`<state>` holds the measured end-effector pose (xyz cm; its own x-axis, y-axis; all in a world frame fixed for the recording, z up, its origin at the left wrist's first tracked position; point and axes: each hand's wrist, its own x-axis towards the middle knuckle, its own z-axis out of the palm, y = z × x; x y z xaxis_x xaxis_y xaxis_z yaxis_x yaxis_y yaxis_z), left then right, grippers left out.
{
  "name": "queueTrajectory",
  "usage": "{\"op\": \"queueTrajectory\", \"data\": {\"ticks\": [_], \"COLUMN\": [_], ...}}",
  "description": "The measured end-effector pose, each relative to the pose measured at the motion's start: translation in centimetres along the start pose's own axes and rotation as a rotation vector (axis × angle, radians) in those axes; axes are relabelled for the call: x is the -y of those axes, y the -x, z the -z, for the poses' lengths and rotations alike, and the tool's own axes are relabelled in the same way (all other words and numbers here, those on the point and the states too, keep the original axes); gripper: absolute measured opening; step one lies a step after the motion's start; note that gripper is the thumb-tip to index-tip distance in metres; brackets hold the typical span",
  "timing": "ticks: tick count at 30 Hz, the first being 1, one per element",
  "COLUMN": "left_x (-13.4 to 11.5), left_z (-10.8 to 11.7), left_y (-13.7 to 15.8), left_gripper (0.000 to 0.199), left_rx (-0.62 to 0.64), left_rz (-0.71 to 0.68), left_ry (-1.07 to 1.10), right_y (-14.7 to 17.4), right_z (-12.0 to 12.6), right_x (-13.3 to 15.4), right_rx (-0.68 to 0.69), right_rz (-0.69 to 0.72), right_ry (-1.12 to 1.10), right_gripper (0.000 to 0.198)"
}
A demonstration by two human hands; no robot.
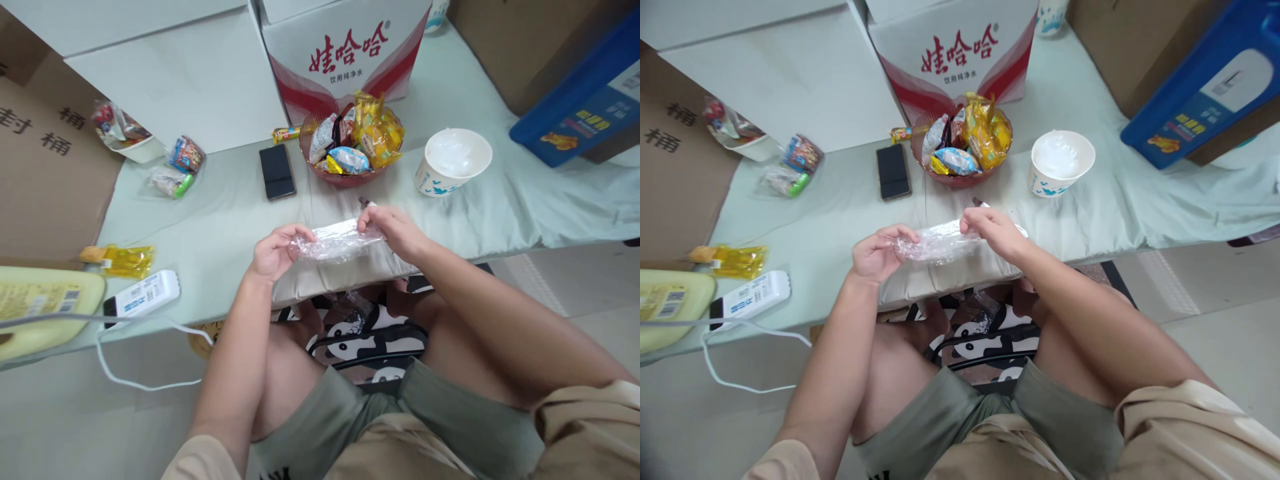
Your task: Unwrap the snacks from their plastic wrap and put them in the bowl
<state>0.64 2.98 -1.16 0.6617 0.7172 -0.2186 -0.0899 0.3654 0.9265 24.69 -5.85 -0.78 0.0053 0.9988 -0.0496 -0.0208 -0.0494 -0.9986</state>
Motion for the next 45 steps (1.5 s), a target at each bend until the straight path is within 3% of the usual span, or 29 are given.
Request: {"op": "queueTrajectory", "data": {"ticks": [3, 7, 9, 13, 15, 18, 20, 23, 25, 28, 30, 33, 36, 38, 42, 45], "left_x": [0.6, 1.0, 0.9, 0.6, 0.7, 1.3, 1.9, 2.9, 3.6, 4.4, 4.4, 4.0, 3.2, 2.8, 2.3, 2.4], "left_z": [-0.3, -0.4, -0.4, -0.3, -0.1, 0.2, 0.1, -0.9, -1.9, -3.2, -3.8, -4.4, -4.5, -4.5, -4.4, -4.5], "left_y": [-0.3, -0.5, -0.5, -0.6, -0.9, -1.4, -1.5, -1.6, -1.7, -1.8, -1.8, -1.6, -1.4, -1.2, -0.9, -1.2], "left_gripper": [0.022, 0.053, 0.062, 0.067, 0.063, 0.035, 0.021, 0.026, 0.046, 0.068, 0.071, 0.064, 0.059, 0.059, 0.053, 0.036], "left_rx": [-0.091, -0.179, -0.174, -0.182, -0.260, -0.460, -0.508, -0.391, -0.255, -0.028, 0.037, -0.052, -0.164, -0.146, 0.011, -0.089], "left_rz": [-0.016, -0.058, -0.053, -0.093, -0.182, -0.349, -0.403, -0.455, -0.480, -0.427, -0.374, -0.336, -0.320, -0.268, -0.161, -0.248], "left_ry": [-0.165, -0.217, -0.167, -0.067, -0.065, -0.170, -0.292, -0.438, -0.469, -0.421, -0.357, -0.275, -0.205, -0.126, -0.038, -0.131], "right_y": [0.1, 0.0, -0.2, -0.5, -0.4, -0.2, 0.1, 0.5, 0.7, 1.1, 1.2, 1.1, 0.6, 0.3, 0.1, 0.3], "right_z": [-0.1, -0.3, -0.2, 0.0, 0.0, -0.2, -0.5, -1.1, -1.7, -2.5, -3.1, -3.6, -3.6, -3.4, -3.0, -3.1], "right_x": [-0.2, -0.4, -0.6, -0.7, -0.6, -0.2, -0.1, -0.2, -0.4, -0.4, -0.2, -0.2, -0.7, -1.2, -1.7, -1.5], "right_rx": [0.000, 0.011, -0.030, -0.091, -0.138, -0.241, -0.279, -0.237, -0.141, 0.020, 0.072, -0.013, -0.216, -0.299, -0.185, -0.086], "right_rz": [0.010, -0.082, -0.122, -0.167, -0.115, 0.029, 0.145, 0.344, 0.426, 0.384, 0.296, 0.199, 0.129, 0.103, 0.071, 0.049], "right_ry": [0.119, 0.091, 0.062, 0.097, 0.137, 0.194, 0.264, 0.364, 0.379, 0.246, 0.121, 0.046, 0.105, 0.140, 0.062, 0.020], "right_gripper": [0.032, 0.063, 0.066, 0.031, 0.020, 0.017, 0.015, 0.017, 0.023, 0.031, 0.035, 0.034, 0.030, 0.034, 0.040, 0.038]}}
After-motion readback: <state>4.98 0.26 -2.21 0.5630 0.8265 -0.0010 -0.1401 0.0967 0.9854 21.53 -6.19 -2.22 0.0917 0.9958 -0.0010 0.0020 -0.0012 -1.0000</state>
